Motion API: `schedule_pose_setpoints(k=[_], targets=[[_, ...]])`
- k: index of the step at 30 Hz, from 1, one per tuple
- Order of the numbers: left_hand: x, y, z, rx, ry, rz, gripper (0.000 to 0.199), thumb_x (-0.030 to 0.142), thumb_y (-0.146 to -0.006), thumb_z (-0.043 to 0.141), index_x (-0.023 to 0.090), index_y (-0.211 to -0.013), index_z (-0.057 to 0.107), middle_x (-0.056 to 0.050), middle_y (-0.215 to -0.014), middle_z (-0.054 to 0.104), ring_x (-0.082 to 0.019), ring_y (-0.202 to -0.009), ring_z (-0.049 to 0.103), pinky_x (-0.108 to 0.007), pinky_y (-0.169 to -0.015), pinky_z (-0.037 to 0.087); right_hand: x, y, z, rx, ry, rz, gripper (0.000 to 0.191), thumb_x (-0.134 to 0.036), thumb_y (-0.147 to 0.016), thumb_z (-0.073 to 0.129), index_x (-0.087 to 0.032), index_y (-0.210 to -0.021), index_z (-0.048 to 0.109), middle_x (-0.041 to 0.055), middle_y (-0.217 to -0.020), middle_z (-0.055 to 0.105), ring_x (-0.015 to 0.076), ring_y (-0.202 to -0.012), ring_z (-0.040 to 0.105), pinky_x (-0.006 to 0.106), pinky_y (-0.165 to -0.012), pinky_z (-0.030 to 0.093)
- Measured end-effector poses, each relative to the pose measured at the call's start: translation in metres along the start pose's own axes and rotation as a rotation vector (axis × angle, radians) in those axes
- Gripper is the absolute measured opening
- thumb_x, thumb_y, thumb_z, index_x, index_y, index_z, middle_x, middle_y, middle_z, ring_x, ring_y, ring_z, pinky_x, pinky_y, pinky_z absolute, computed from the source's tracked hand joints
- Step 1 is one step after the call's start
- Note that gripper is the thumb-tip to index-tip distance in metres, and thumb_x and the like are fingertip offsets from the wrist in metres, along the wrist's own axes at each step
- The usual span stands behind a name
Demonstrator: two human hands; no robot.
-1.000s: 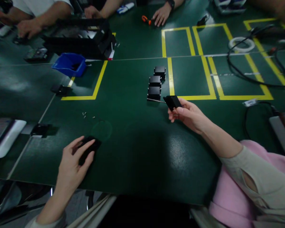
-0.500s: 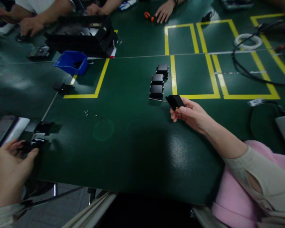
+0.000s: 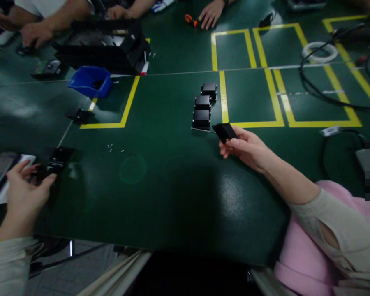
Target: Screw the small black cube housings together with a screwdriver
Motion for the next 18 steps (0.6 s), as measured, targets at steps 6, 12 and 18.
schedule_pose_setpoints(k=[6,12,18], targets=[[0.029,-0.020,0.011,-0.015,0.067,-0.268,0.085,0.004,-0.066,0.080,0.018,-0.140,0.042,-0.002,-0.120,0.058,-0.018,-0.111,0.060,-0.050,-0.110,0.050,-0.001,0.001,0.001,0.011,0.006,0.015,0.049,-0.046,-0.069,0.087,-0.019,-0.103,0.064,-0.0001,-0.084,0.069,0.0103,-0.069,0.068,0.022,-0.063,0.056],[0.061,-0.038,0.020,-0.016,0.070,-0.291,0.077,0.008,-0.066,0.079,0.018,-0.133,0.042,0.003,-0.110,0.054,-0.013,-0.102,0.057,-0.049,-0.109,0.051,-0.001,0.001,0.002,0.007,0.006,0.024,0.048,-0.046,-0.069,0.087,-0.019,-0.102,0.064,-0.0001,-0.085,0.070,0.0102,-0.070,0.068,0.022,-0.063,0.057],[0.071,-0.036,0.021,-0.023,0.042,-0.287,0.076,0.012,-0.069,0.079,0.018,-0.135,0.043,0.003,-0.112,0.056,-0.015,-0.106,0.057,-0.052,-0.112,0.049,-0.002,0.001,0.002,0.011,0.009,0.030,0.049,-0.046,-0.068,0.088,-0.019,-0.102,0.065,-0.0003,-0.084,0.070,0.0099,-0.069,0.068,0.022,-0.063,0.056]])
Point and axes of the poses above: each hand's wrist, its own y-axis away from the middle knuckle, its own z-axis out of the palm, x = y × z, the point moved 4 cm from there along -y, towards the middle knuckle
